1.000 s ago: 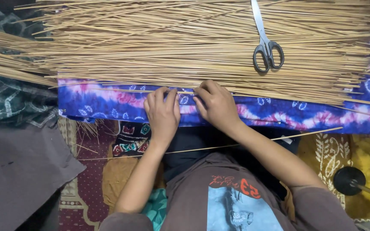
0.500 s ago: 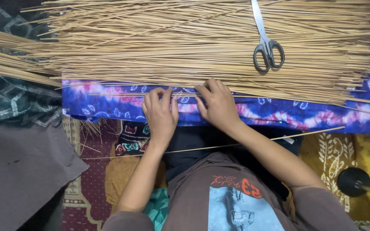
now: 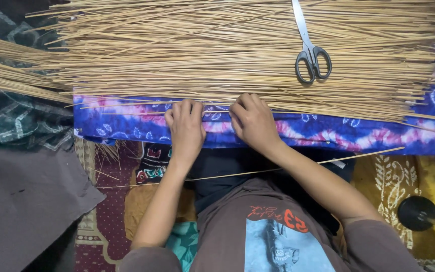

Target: The person is organizing and aligning thin wooden sticks into a bundle, using scissors to trim them as needed.

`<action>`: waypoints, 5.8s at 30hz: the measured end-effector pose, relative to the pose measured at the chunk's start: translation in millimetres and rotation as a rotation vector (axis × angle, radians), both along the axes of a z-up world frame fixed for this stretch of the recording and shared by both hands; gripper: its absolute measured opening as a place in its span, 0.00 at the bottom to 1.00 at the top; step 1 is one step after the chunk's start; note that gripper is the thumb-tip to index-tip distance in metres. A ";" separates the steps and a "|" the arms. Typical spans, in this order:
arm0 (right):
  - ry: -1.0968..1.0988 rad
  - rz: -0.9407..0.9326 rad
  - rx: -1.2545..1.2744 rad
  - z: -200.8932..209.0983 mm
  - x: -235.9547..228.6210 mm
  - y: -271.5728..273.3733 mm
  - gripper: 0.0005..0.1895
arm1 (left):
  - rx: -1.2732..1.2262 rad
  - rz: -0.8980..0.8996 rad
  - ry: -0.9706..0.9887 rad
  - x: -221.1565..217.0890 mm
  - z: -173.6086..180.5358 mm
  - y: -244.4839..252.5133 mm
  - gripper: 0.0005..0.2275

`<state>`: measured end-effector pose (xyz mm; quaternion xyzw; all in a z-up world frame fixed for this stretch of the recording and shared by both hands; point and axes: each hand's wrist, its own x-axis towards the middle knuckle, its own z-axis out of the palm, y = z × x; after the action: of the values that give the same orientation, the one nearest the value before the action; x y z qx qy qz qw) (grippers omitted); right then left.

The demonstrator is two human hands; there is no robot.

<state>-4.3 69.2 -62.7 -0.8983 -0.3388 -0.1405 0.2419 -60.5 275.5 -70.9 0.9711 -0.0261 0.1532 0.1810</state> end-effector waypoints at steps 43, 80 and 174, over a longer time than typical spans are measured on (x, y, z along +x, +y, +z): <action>-0.184 -0.562 0.050 -0.8 -33.6 -283.2 0.06 | -0.066 -0.551 -0.303 71.1 21.1 -207.9 0.07; -0.112 -1.042 -0.021 -7.1 -46.2 -639.6 0.25 | 0.106 -0.740 -0.244 100.2 16.1 -506.0 0.05; -0.113 -1.086 0.008 20.1 9.0 -450.8 0.22 | -0.173 -0.735 -0.204 177.5 61.4 -441.4 0.11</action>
<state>4.7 -381.6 -42.6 -0.9342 0.1619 -0.2945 0.1194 117.0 -165.9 -9.5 0.8580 -0.3771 0.1757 0.3013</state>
